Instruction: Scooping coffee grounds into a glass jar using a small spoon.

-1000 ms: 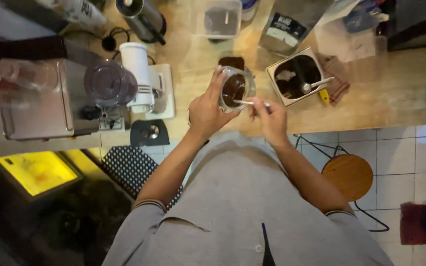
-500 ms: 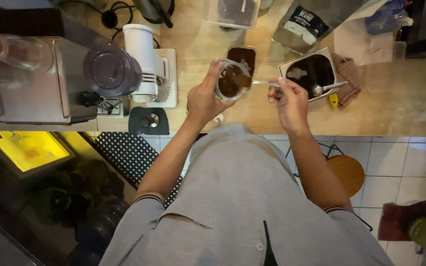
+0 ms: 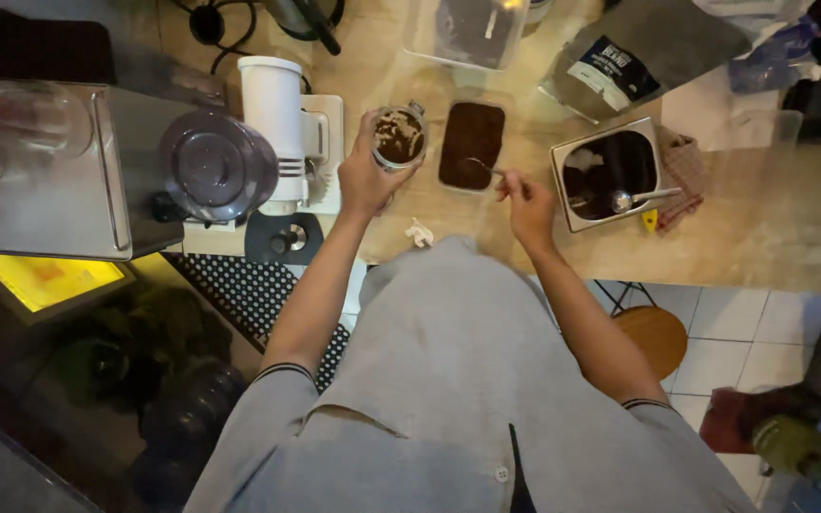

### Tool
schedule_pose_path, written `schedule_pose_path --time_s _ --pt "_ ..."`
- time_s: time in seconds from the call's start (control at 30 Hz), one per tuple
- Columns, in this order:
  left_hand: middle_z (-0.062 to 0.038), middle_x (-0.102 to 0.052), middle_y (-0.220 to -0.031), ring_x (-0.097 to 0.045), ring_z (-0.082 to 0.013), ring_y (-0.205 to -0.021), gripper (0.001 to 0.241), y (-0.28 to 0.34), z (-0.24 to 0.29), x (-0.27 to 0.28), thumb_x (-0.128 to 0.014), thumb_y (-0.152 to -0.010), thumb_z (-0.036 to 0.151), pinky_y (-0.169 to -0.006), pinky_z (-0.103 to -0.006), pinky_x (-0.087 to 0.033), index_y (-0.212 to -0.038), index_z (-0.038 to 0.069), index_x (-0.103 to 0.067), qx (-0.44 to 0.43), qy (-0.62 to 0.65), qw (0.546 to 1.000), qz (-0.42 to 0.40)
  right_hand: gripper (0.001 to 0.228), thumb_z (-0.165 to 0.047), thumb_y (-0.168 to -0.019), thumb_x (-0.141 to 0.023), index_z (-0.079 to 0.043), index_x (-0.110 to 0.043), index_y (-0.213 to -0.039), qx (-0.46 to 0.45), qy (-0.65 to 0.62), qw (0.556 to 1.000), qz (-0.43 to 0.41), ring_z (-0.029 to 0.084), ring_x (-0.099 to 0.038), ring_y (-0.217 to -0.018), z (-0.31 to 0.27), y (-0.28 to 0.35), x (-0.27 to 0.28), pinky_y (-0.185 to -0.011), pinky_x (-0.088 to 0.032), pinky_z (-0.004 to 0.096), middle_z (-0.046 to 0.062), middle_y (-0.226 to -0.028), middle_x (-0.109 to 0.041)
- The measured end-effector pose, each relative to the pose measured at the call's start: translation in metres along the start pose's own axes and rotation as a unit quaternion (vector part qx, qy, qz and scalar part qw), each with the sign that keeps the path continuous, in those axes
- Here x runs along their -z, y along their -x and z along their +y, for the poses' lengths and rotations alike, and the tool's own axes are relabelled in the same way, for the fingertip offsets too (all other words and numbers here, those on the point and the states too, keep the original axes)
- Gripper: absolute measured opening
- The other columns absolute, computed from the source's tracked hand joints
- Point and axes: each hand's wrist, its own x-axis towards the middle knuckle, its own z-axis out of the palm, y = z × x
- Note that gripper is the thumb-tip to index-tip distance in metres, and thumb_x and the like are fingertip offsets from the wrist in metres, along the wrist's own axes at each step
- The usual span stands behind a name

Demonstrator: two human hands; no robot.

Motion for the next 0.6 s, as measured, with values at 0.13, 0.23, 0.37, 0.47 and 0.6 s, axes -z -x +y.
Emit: schedule_pose_path --time_s 0.13,0.23,0.37,0.47,0.6 --pt "-0.011 -0.063 -0.141 -0.072 -0.043 -0.102 0.107 -0.001 -0.036 -0.023 -0.094 -0.065 0.057 -0.09 -0.0557 -0.059 -0.151 0.032 -0.036 0.027 -0.003 0.998 -0.054 0.019 0.006 -0.099 -0.064 0.001 -0.077 -0.112 0.17 0.103 0.977 -0.079 0.033 -0.075 -0.076 0.006 0.001 0.004 -0.072 -0.057 0.04 0.019 -0.091 -0.077" --pt "-0.014 -0.059 -0.144 -0.071 -0.0462 -0.103 0.11 0.002 -0.055 -0.037 -0.091 -0.068 0.059 -0.091 -0.0583 -0.058 -0.154 0.028 -0.03 0.037 -0.008 0.996 -0.086 0.017 -0.012 -0.099 -0.074 -0.012 -0.079 -0.114 0.371 0.299 0.877 -0.063 0.024 -0.07 -0.084 0.029 0.001 0.008 -0.08 -0.054 0.036 0.006 -0.104 -0.075" --pt "-0.019 -0.06 -0.141 -0.07 -0.0469 -0.104 0.111 0.002 -0.053 -0.036 -0.09 -0.071 0.059 -0.09 -0.0602 -0.058 -0.156 0.023 -0.028 0.035 -0.006 0.993 -0.109 0.02 -0.014 -0.101 -0.071 -0.013 -0.08 -0.118 0.372 0.27 0.888 -0.026 0.028 -0.071 -0.09 0.041 0.006 0.01 -0.083 -0.056 0.037 0.009 -0.106 -0.074" --pt "-0.021 -0.063 -0.136 -0.07 -0.045 -0.106 0.114 0.005 -0.061 -0.046 -0.087 -0.069 0.066 -0.088 -0.0594 -0.058 -0.156 0.019 -0.03 0.017 -0.022 0.995 -0.092 0.02 -0.014 -0.101 -0.071 -0.013 -0.08 -0.119 0.358 0.272 0.893 -0.012 0.028 -0.071 -0.092 0.047 0.008 0.013 -0.084 -0.057 0.038 0.01 -0.105 -0.073" --pt "-0.027 -0.063 -0.129 -0.066 -0.0455 -0.111 0.121 0.008 -0.078 -0.062 -0.087 -0.063 0.069 -0.088 -0.0602 -0.057 -0.151 0.002 -0.038 -0.043 -0.102 0.993 -0.028 0.021 -0.015 -0.099 -0.072 -0.014 -0.079 -0.119 0.372 0.286 0.883 0.006 0.028 -0.071 -0.092 0.054 0.008 0.008 -0.083 -0.057 0.038 0.008 -0.103 -0.071"
